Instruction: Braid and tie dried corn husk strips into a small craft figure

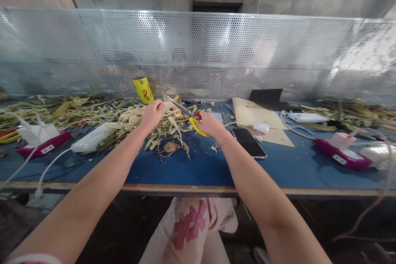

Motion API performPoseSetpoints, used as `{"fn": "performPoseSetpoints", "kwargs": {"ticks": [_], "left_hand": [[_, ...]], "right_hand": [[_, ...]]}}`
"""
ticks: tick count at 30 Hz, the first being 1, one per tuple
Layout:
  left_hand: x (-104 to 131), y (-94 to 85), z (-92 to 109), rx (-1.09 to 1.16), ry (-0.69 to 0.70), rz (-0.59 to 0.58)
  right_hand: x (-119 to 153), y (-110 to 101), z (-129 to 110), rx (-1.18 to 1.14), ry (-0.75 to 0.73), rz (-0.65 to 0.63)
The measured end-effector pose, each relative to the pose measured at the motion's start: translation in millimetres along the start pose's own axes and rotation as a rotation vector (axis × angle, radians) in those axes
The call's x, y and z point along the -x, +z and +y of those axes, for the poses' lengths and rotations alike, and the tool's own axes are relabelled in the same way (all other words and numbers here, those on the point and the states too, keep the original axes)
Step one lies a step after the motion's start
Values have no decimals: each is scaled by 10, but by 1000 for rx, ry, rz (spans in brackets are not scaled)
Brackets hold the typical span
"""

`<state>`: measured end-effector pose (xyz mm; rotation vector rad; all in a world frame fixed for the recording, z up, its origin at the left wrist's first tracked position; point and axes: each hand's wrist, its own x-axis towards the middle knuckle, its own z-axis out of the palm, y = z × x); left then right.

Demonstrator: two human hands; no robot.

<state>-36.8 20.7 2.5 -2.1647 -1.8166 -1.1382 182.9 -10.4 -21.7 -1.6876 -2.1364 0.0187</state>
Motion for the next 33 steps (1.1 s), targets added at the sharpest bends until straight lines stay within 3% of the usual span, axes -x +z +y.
{"fn": "performPoseSetpoints", "kwargs": {"ticks": [5,11,33], "left_hand": [[-38,-88,-94,-245,197,-6],[-57,-93,-204,-316,349,-111],[-93,-10,-302,-295,460,-136]], "right_hand": [[17,-47,46,10,-89,-52],[26,-39,76,16,-186,-141],[-1,-68,213,-18,-236,-117]]}}
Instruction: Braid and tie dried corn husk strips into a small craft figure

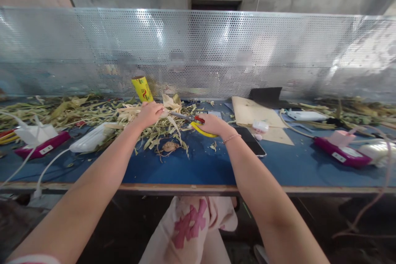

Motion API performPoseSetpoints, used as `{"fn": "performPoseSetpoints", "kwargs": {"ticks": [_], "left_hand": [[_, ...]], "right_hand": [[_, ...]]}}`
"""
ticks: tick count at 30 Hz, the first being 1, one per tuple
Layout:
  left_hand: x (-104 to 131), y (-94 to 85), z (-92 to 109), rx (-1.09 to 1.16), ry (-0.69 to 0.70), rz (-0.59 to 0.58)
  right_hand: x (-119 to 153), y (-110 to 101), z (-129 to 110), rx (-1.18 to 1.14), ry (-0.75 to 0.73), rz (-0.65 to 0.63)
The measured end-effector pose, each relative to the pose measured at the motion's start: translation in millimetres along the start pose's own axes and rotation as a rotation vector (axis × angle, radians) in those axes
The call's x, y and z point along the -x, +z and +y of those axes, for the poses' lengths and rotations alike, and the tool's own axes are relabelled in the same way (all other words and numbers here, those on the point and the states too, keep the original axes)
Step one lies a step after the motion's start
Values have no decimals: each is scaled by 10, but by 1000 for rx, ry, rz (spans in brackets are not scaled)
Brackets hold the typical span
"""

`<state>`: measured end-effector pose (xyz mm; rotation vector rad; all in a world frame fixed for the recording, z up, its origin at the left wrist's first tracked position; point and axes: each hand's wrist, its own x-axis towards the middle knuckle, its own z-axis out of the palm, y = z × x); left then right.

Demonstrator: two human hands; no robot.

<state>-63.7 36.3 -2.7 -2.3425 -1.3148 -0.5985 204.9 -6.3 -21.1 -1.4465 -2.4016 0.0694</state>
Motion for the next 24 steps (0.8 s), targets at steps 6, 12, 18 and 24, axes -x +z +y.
{"fn": "performPoseSetpoints", "kwargs": {"ticks": [6,12,18,24], "left_hand": [[-4,-1,0,23,17,-14],[9,-9,15,27,48,9],[9,-16,21,28,49,10],[2,3,16,8,70,9]], "right_hand": [[-9,-2,12,-8,-22,1],[-8,-8,14,-36,-37,10],[2,-35,-9,-25,-40,10],[15,-59,-30,-34,-36,-4]]}}
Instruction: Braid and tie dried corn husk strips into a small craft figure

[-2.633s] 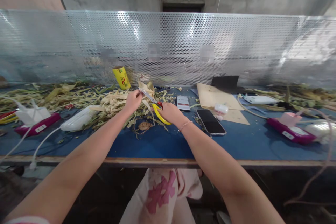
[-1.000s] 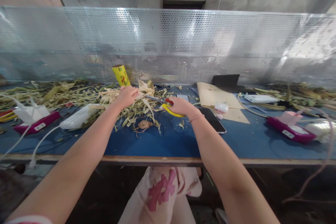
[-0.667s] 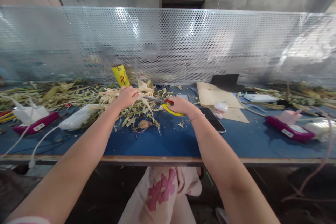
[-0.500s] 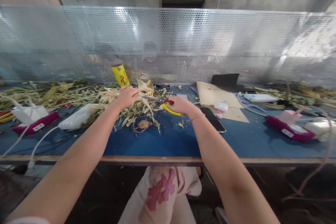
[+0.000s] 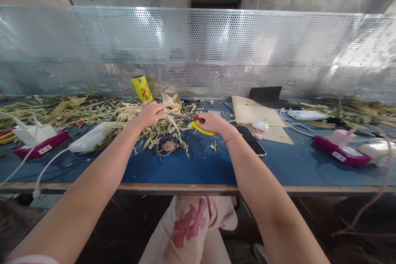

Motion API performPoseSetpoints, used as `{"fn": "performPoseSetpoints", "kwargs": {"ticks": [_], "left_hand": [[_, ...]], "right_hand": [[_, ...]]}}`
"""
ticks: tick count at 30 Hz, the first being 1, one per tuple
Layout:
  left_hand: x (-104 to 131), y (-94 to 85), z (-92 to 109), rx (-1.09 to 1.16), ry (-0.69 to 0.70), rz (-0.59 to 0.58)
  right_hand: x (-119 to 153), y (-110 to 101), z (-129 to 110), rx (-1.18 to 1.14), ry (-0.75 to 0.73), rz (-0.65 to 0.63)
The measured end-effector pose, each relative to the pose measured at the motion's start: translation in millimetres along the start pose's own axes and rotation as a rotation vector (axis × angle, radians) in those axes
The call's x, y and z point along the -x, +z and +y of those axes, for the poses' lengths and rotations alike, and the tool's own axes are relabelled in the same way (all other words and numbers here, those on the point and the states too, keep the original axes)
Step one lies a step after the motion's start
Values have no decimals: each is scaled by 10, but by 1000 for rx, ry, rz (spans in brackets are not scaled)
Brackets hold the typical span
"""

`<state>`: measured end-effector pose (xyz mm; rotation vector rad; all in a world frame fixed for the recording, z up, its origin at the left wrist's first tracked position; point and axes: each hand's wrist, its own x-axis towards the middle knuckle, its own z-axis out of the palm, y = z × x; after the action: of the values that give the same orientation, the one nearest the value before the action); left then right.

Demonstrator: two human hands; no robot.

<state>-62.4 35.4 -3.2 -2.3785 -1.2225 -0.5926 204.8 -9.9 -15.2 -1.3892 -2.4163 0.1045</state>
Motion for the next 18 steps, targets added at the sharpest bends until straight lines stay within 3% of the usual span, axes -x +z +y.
{"fn": "performPoseSetpoints", "kwargs": {"ticks": [18], "left_hand": [[15,-35,-14,18,8,5]], "right_hand": [[-22,-15,52,74,-14,-1]]}}
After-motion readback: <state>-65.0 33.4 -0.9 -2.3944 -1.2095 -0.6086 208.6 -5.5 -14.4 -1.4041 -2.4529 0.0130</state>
